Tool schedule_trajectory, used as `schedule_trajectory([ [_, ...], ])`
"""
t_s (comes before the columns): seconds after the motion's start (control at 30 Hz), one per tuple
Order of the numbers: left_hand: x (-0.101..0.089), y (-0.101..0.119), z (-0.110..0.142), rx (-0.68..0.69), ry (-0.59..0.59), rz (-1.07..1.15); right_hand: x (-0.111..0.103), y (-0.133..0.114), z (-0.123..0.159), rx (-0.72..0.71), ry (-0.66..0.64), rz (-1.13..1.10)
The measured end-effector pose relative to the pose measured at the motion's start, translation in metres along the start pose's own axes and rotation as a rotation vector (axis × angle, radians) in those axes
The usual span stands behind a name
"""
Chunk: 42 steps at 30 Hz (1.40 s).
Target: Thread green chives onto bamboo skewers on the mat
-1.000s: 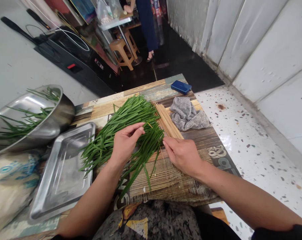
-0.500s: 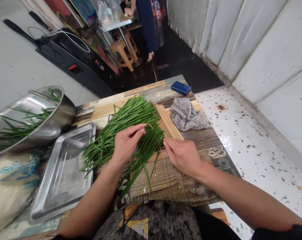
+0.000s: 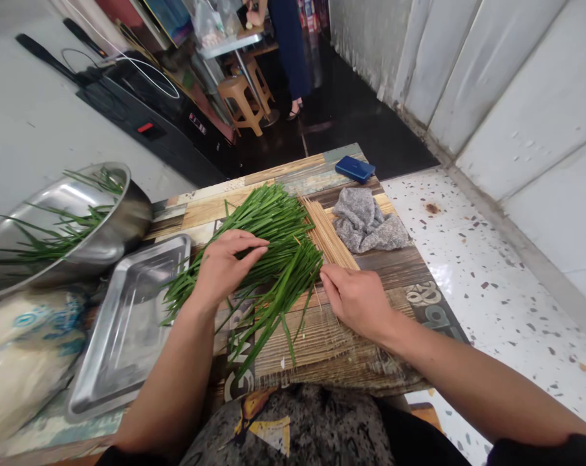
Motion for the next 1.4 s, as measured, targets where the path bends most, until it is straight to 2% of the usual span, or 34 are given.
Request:
schedule_trajectory([
  [0.17, 0.027, -0.006, 0.000, 0.048, -0.025, -0.390, 0.001, 0.001, 0.000, 0.007, 0.011, 0.004],
  [0.3, 0.034, -0.007, 0.000, 0.052, 0.006, -0.462, 0.003, 0.001, 0.000, 0.010, -0.004, -0.004],
  [0.47, 0.032, -0.002, 0.002, 0.065, 0.107, -0.268, 0.003, 0.000, 0.000, 0.007, 0.006, -0.016],
  [0.63, 0.040, -0.004, 0.004, -0.187, 0.156, 0.207, 0.000, -0.002, -0.001, -0.014, 0.008, -0.033],
  [0.73, 0.043, -0.003, 0.005, -0.262, 0.179, 0.354, -0.001, -0.002, -0.001, -0.016, -0.013, -0.048],
  [1.17, 0.044, 0.012, 0.010, -0.199, 0.315, 0.434, 0.000, -0.002, -0.001, -0.011, -0.043, -0.099],
  [1.4, 0.044, 0.009, 0.010, -0.142, 0.301, 0.463, 0.000, -0.001, 0.000, -0.007, -0.040, -0.089],
])
Point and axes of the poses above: each hand's wrist, its own z-axis away from the middle knuckle, its own x-axis out of the palm, y = z × x, the point moved 4 cm from there along -z, towards the middle knuckle, and after that the axes turned 11 degrees about z, right-handed, at the moved point
